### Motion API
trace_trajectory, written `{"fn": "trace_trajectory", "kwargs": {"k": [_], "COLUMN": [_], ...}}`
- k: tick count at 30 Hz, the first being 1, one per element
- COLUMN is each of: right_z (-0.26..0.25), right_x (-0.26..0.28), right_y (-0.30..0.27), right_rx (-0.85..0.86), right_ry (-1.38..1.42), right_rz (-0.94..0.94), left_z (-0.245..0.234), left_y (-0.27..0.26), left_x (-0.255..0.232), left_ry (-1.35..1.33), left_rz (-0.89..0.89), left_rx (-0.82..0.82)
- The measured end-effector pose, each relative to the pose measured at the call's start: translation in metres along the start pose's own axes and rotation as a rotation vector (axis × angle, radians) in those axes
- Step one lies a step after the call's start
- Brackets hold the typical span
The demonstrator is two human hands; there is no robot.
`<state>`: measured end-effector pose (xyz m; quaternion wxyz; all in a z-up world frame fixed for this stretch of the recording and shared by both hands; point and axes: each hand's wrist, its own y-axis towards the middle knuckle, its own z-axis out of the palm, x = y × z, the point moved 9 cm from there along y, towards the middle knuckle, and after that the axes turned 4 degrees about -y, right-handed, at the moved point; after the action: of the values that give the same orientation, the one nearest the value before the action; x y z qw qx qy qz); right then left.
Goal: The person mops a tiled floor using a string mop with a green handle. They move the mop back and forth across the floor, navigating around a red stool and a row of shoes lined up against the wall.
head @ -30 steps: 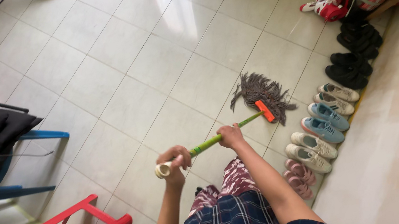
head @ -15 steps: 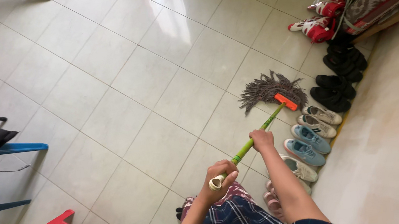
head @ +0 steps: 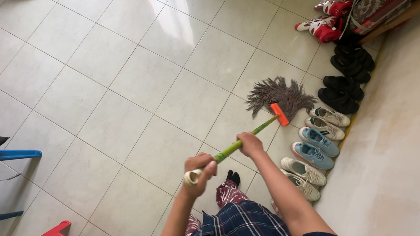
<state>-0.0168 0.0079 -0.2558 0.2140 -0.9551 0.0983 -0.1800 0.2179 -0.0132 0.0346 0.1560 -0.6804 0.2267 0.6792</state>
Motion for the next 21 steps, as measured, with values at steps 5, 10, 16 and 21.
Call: {"fn": "trace_trajectory", "kwargs": {"k": [5, 10, 16, 21], "right_z": [0.029, 0.063, 0.109, 0.142], "right_x": [0.070, 0.159, 0.278, 0.327], "right_y": [-0.002, -0.025, -0.069, -0.103], "right_rx": [-0.064, -0.084, -0.088, -0.085], "right_ry": [0.051, 0.163, 0.272, 0.311], "right_rz": [-0.098, -0.152, -0.225, -0.238], "left_z": [-0.059, -0.129, -0.215, -0.253], "left_y": [-0.032, -0.091, -0.181, -0.239], "left_x": [-0.022, -0.032, -0.054, -0.074], "left_ry": [-0.075, -0.183, -0.236, -0.266], "left_rz": [0.000, -0.076, -0.018, 0.050], "left_rx": [-0.043, -0.109, -0.244, -0.493]}}
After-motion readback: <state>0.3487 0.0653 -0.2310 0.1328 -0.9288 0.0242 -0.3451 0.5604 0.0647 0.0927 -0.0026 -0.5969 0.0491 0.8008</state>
